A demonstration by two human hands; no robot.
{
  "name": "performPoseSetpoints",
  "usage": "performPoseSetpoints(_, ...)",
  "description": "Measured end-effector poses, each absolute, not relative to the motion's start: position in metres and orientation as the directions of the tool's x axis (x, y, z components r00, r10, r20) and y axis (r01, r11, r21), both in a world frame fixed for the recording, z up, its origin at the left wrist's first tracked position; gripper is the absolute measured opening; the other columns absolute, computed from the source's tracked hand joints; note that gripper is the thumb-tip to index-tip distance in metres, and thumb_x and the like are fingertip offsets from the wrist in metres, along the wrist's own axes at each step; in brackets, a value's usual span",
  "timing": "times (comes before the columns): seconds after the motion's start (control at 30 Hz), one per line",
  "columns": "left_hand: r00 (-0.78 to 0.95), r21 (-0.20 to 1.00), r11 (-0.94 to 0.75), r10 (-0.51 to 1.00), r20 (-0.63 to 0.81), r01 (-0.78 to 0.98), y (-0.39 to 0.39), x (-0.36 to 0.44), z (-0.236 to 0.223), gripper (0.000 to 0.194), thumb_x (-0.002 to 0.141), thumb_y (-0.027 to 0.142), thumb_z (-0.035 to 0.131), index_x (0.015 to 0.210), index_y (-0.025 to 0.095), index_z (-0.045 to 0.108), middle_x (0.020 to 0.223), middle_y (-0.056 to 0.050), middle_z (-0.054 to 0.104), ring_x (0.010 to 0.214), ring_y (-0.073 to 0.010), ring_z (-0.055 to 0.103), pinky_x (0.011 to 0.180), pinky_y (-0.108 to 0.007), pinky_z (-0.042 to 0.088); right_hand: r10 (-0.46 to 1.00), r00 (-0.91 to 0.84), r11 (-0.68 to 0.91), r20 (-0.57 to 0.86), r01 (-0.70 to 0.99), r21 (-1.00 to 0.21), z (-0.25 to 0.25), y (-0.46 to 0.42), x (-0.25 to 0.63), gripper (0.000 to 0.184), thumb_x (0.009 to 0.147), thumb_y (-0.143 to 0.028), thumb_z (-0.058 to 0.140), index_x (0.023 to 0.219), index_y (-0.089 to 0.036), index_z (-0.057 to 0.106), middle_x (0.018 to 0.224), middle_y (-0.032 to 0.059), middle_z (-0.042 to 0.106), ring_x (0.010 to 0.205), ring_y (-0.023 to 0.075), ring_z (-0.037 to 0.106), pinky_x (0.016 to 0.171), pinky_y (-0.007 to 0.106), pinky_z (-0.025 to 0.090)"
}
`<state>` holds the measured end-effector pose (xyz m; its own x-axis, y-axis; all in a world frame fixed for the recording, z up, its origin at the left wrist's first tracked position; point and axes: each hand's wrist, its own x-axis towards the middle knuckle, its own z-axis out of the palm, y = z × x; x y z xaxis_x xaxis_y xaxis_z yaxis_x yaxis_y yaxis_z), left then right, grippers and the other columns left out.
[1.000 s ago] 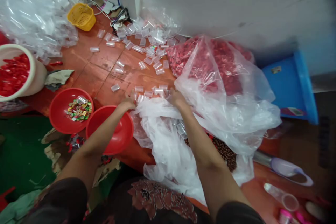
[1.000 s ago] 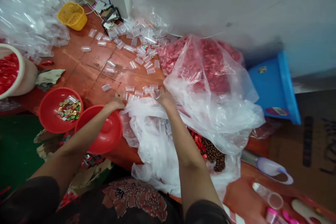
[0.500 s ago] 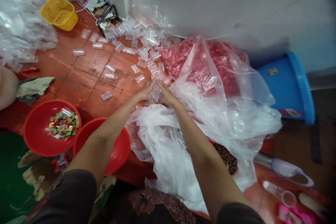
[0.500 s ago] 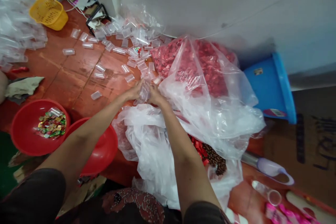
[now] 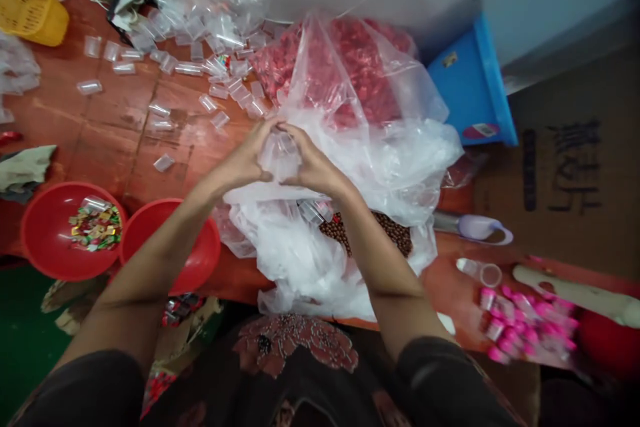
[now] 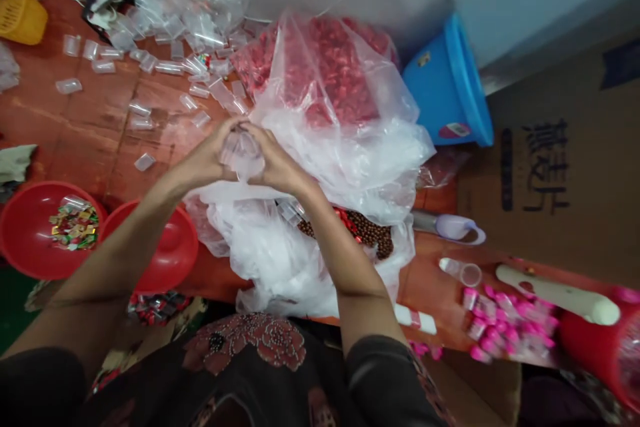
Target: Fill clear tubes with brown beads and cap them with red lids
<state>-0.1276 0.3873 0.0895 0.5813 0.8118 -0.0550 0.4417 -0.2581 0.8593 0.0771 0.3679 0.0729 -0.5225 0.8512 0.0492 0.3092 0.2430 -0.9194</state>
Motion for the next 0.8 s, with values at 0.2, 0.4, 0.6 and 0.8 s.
performPoseSetpoints(0.2, 0.661, 0.889, -0.089, 0.702, -0.264, 0.450, 0.262, -0.039, 0.080, 0.106, 0.062, 0.009, 0.071, 0.154, 0.027, 0.023, 0.150, -0.013, 0.037, 0.143, -0.0345, 0.034, 0.117, -0.051, 0.030, 0.848, -0.453, -0.021, -0.274, 0.489, -0.872, 0.077, 0.222, 0.167, 0.099, 0.067, -0.019, 0.075, 0.152, -0.031, 0.024, 0.152, 0.0081, 0.036, 0.145, 0.0302, 0.033, 0.120, 0.049, 0.029)
performPoseSetpoints(0.4, 0.434, 0.587, -0.070, 0.745, -0.507, 0.806, 0.266, -0.004, 0.017, 0.088, 0.065, 0.000, 0.061, 0.148, 0.015, 0.038, 0.155, -0.020, 0.031, 0.146, -0.0381, 0.026, 0.118, -0.054, 0.026, 0.943, -0.110, -0.157, -0.315, 0.687, -0.709, -0.012, 0.195, 0.145, 0.090, 0.073, -0.008, 0.058, 0.154, -0.018, 0.021, 0.154, 0.0181, 0.027, 0.148, 0.0307, 0.025, 0.118, 0.051, 0.029)
performPoseSetpoints(0.6, 0.507, 0.610, -0.104, 0.675, -0.537, 0.785, 0.291, -0.034, 0.061, 0.066, 0.068, 0.007, 0.067, 0.131, 0.026, 0.063, 0.140, -0.009, 0.058, 0.133, -0.0270, 0.051, 0.114, -0.038, 0.036, 0.908, -0.136, -0.101, -0.397, 0.847, -0.522, 0.003, 0.221, 0.118, 0.081, 0.073, -0.007, 0.057, 0.150, -0.013, 0.034, 0.150, 0.0236, 0.038, 0.140, 0.0379, 0.038, 0.111, 0.054, 0.038)
performPoseSetpoints(0.8, 0.318, 0.823, 0.202, 0.853, -0.414, 0.530, 0.302, -0.166, 0.088, 0.042, 0.081, 0.041, 0.064, 0.120, 0.027, 0.070, 0.121, -0.006, 0.070, 0.112, -0.0277, 0.065, 0.097, -0.039, 0.051, 0.942, -0.228, -0.016, -0.247, 0.703, -0.711, 0.043, 0.260, 0.115, 0.030, 0.090, -0.029, 0.051, 0.116, -0.030, 0.065, 0.111, 0.0124, 0.070, 0.105, 0.0320, 0.065, 0.096, 0.053, 0.051)
